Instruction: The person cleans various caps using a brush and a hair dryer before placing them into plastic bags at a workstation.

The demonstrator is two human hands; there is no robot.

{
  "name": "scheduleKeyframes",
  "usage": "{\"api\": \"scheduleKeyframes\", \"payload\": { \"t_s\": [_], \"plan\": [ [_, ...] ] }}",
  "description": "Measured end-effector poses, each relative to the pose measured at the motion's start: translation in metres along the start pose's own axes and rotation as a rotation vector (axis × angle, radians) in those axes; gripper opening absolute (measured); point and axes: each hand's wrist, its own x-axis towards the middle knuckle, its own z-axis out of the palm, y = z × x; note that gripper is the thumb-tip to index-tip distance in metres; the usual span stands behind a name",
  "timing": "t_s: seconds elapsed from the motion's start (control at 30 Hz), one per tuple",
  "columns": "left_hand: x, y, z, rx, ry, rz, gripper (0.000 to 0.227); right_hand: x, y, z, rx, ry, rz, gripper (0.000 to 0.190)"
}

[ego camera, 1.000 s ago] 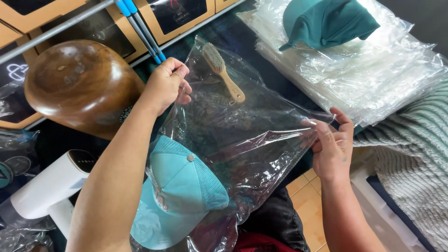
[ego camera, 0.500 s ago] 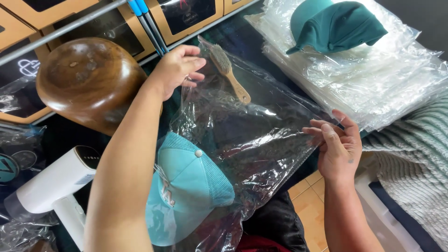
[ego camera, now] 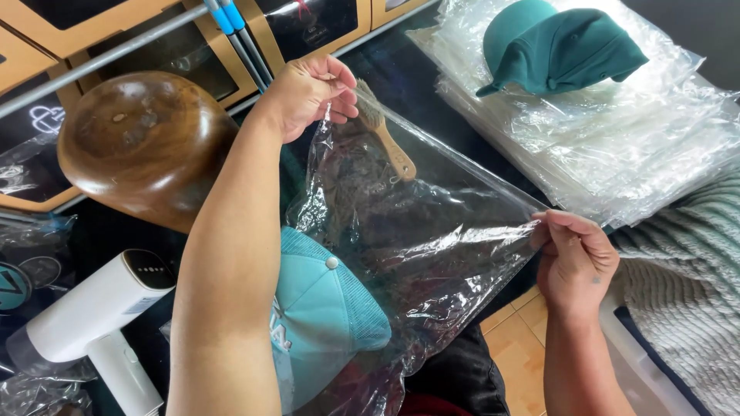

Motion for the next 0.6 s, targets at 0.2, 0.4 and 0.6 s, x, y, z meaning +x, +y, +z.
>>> {"api": "scheduleKeyframes", "payload": {
  "t_s": [0.2,0.4,0.6],
  "plan": [
    [-0.008,0.009,0.004,-0.149,-0.024,0.069,0.025,0.001,-0.015,0.007,0.034,0.05,0.098,0.022],
    [0.005,-0.006,0.008,-0.105,0.078,0.081,0.012,0.0,0.01,-0.012,-0.02,-0.01,-0.029,0.016],
    [-0.003,-0.006,0.005,-0.031,0.138,0.166,0.026,0.005,-0.028,-0.014,-0.267,-0.22,0.103,0.032]
  ]
}}
